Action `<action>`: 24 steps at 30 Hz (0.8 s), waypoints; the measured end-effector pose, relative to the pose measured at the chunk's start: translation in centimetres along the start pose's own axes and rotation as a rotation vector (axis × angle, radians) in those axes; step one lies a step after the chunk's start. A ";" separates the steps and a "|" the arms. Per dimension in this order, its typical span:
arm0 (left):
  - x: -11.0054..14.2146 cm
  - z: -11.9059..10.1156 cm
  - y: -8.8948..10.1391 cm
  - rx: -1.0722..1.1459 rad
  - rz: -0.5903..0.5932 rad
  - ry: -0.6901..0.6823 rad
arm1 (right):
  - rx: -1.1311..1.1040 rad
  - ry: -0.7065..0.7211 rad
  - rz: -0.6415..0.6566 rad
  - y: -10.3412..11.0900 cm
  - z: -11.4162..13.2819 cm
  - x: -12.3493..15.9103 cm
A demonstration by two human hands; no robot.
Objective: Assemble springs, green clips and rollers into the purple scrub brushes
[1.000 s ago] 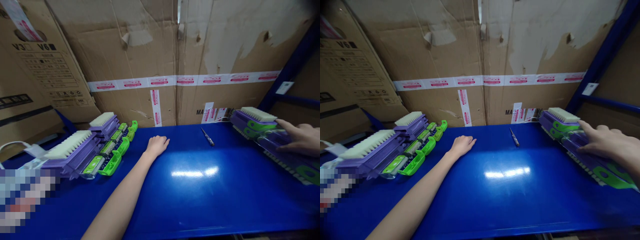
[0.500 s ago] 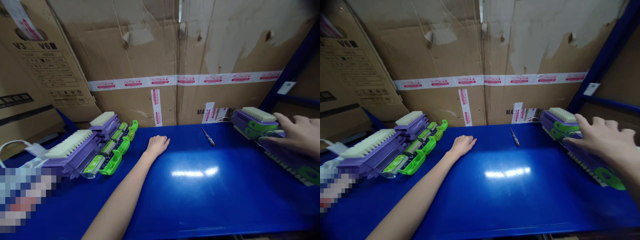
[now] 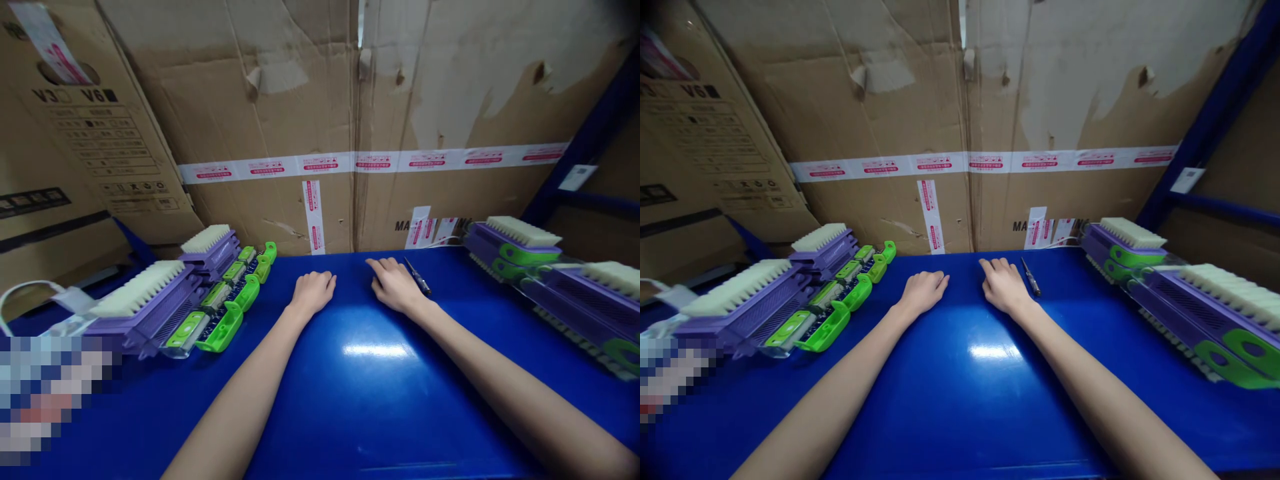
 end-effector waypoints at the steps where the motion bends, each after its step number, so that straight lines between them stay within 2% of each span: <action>1: 0.0 0.0 0.0 0.001 -0.001 0.001 | 0.012 0.040 0.031 -0.7 0.5 -0.1; 4: 0.0 0.0 0.1 0.000 -0.008 0.008 | -0.008 0.078 0.064 -1.4 0.9 0.0; 10: 0.1 0.0 0.1 -0.010 -0.017 0.015 | -0.103 0.029 0.046 -1.7 0.0 0.4; 24: 0.4 0.3 0.2 0.022 -0.018 0.038 | -0.176 0.042 0.043 -2.0 -0.3 0.5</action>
Point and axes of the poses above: each hand's wrist, its own x-axis away from the middle knuckle, its own y-axis out of the back of the hand, z = x × y, the point moved 10 cm from there along -x, towards the middle knuckle, and after that the axes turned 3 degrees about -x, right-handed, at the moved point
